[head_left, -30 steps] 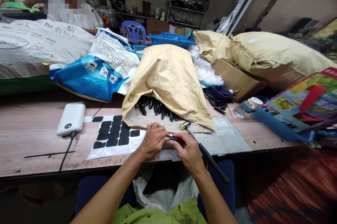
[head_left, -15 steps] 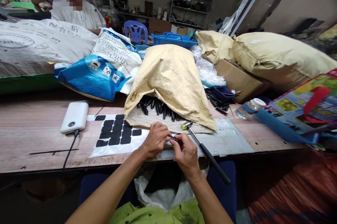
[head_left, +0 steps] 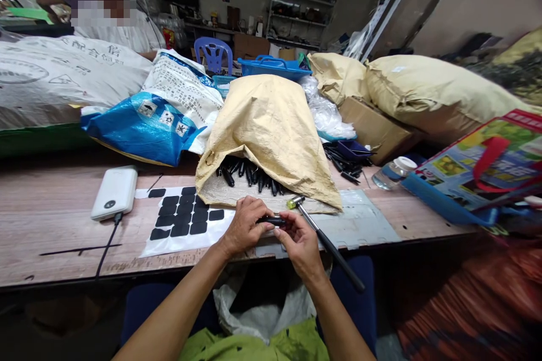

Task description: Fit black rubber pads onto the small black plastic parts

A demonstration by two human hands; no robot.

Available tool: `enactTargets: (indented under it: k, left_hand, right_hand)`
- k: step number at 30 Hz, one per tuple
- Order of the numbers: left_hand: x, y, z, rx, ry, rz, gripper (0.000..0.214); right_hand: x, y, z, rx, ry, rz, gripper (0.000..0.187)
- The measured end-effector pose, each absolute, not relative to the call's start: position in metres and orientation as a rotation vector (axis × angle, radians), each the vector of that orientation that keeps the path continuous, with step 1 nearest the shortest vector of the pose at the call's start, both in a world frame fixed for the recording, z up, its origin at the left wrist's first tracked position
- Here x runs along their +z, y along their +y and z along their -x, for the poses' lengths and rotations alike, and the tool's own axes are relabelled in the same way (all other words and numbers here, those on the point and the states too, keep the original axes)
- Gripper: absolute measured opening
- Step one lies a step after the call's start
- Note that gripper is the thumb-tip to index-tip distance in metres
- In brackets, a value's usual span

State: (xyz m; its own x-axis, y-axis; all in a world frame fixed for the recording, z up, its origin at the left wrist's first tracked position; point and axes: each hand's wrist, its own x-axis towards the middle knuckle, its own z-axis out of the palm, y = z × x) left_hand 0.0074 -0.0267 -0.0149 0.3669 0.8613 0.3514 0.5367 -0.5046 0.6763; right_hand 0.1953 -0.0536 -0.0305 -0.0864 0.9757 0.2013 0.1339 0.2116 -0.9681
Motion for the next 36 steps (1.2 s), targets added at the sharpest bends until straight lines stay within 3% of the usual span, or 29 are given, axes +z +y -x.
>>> enactTargets:
  k: [13, 20, 24, 30, 33, 36]
  left_hand:
    - [-0.019, -0.027, -0.008, 1.05, 1.2, -2.183, 0.016]
    - [-0.02, -0.027, -0.011, 1.028, 1.167, -2.217, 0.014]
    - [-0.016, -0.03, -0.009, 0.996, 1.126, -2.207, 0.021]
    - [0.006, -0.033, 0.005, 1.12, 0.927, -2.017, 0.036]
    - [0.018, -0.014, 0.014, 1.16, 1.216, -1.929, 0.034]
    - [0.02, 0.019, 0.021, 1.042, 1.898, -1.835, 0.024]
  right_hand:
    - [-0.033, -0.055, -0.193, 1.111, -1.37, 1.112, 0.031]
    - [-0.019, -0.057, -0.188, 0.725, -1.664, 1.191, 0.006]
    - [-0.006, -0.067, -0.197, 0.625, -1.741, 1.175, 0.004]
    - [0.004, -0.099, -0.242, 0.85, -2.026, 1.118, 0.005]
    - [-0.009, -0.112, -0.246, 0.884, -2.123, 1.231, 0.014]
    - [-0.026, -0.119, -0.236, 0.729, -2.178, 1.353, 0.02]
